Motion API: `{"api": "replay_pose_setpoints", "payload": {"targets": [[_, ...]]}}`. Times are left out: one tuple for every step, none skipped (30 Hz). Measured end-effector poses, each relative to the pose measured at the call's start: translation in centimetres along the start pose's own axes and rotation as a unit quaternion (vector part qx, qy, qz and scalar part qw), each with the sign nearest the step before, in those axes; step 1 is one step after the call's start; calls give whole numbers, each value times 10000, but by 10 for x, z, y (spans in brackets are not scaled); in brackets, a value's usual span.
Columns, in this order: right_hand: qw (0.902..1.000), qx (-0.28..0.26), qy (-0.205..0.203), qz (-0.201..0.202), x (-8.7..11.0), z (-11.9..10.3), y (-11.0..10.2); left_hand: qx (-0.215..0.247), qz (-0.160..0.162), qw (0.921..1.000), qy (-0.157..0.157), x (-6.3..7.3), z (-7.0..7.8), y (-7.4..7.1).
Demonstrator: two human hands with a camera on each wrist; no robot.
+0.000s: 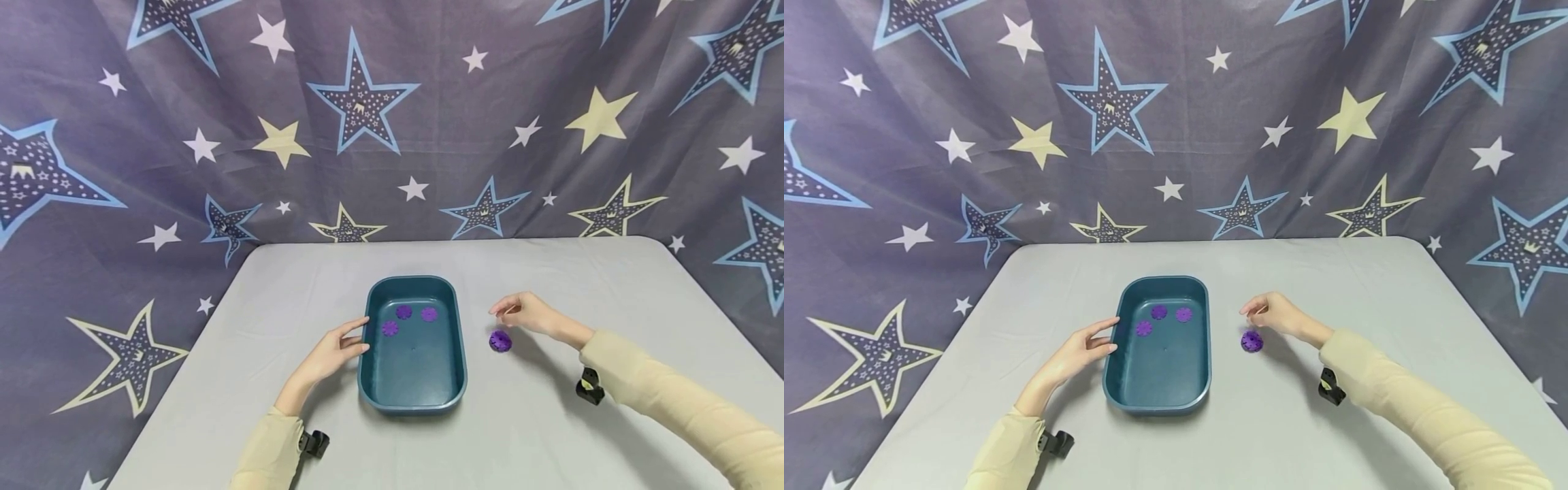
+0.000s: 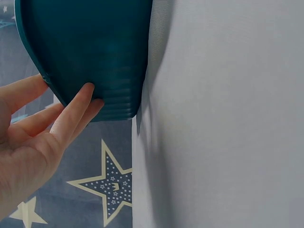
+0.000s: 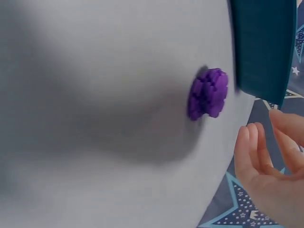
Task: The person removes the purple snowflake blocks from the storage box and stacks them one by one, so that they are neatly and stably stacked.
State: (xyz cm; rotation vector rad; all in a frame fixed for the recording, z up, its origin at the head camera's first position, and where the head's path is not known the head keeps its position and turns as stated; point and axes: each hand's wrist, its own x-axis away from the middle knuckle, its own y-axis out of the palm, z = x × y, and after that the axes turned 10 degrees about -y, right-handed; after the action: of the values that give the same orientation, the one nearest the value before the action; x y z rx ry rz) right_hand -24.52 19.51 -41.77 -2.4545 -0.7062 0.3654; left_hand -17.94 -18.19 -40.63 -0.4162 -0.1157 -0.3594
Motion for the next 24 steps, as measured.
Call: {"api": "replay_pose_setpoints", "payload": {"targets": [[10000, 50, -42, -10, -1, -2, 0, 8, 4, 10000, -9, 1, 1, 0], [9999, 104, -79, -8, -3, -4, 0, 4, 13, 10000, -4, 2, 2, 0], [9998, 150, -130, -18, -4, -6, -1, -2, 18, 10000, -3, 2, 3, 0], [9997, 189, -177, -26, -5, -9, -1, 3, 23, 10000, -10, 2, 3, 0], [9995, 221, -221, -40, -6, -11, -1, 15, 24, 10000, -21, 2, 3, 0], [9993, 253, -261, -59, -7, -14, 0, 33, 19, 10000, -28, 1, 2, 0], [9992, 269, -288, -75, -8, -17, 0, 38, 10, 10000, -34, 0, 0, 0], [9991, 276, -311, -91, -9, -20, 0, 47, 0, 10000, -40, -2, -3, 0], [9991, 274, -318, -114, -10, -22, 1, 52, -11, 10000, -42, -4, -6, 0], [9989, 297, -331, -130, -11, -24, 1, 67, -20, 10000, -43, -7, -10, 0], [9988, 325, -338, -145, -12, -27, 1, 65, -25, 10000, -34, -8, -13, -1], [9987, 350, -344, -164, -14, -29, 2, 51, -20, 10000, -26, -10, -16, -1], [9985, 375, -348, -179, -15, -30, 2, 24, -12, 10000, -24, -11, -19, -1], [9984, 404, -348, -198, -17, -32, 2, 5, -3, 10000, -17, -12, -20, -2], [9982, 425, -353, -214, -18, -34, 3, -19, 6, 10000, -6, -12, -21, -2], [9980, 449, -374, -230, -20, -35, 3, -33, 14, 10000, -7, -13, -22, -2], [9978, 461, -397, -245, -21, -37, 4, -60, 17, 10000, 1, -12, -22, -2], [9977, 468, -420, -256, -23, -38, 5, -84, 22, 10000, 5, -13, -23, -2], [9976, 455, -456, -270, -24, -39, 5, -91, 22, 10000, 0, -13, -23, -2], [9975, 436, -480, -283, -26, -40, 6, -83, 22, 10000, 1, -13, -23, -2], [9973, 426, -518, -295, -27, -41, 6, -75, 24, 10000, 0, -13, -24, -2], [9971, 421, -557, -313, -29, -41, 7, -85, 21, 10000, 13, -13, -24, -1], [9969, 415, -575, -332, -30, -42, 7, -76, 22, 10000, 3, -13, -24, -1], [9968, 402, -587, -353, -32, -43, 8, -67, 27, 10000, -4, -14, -24, -1]]}}
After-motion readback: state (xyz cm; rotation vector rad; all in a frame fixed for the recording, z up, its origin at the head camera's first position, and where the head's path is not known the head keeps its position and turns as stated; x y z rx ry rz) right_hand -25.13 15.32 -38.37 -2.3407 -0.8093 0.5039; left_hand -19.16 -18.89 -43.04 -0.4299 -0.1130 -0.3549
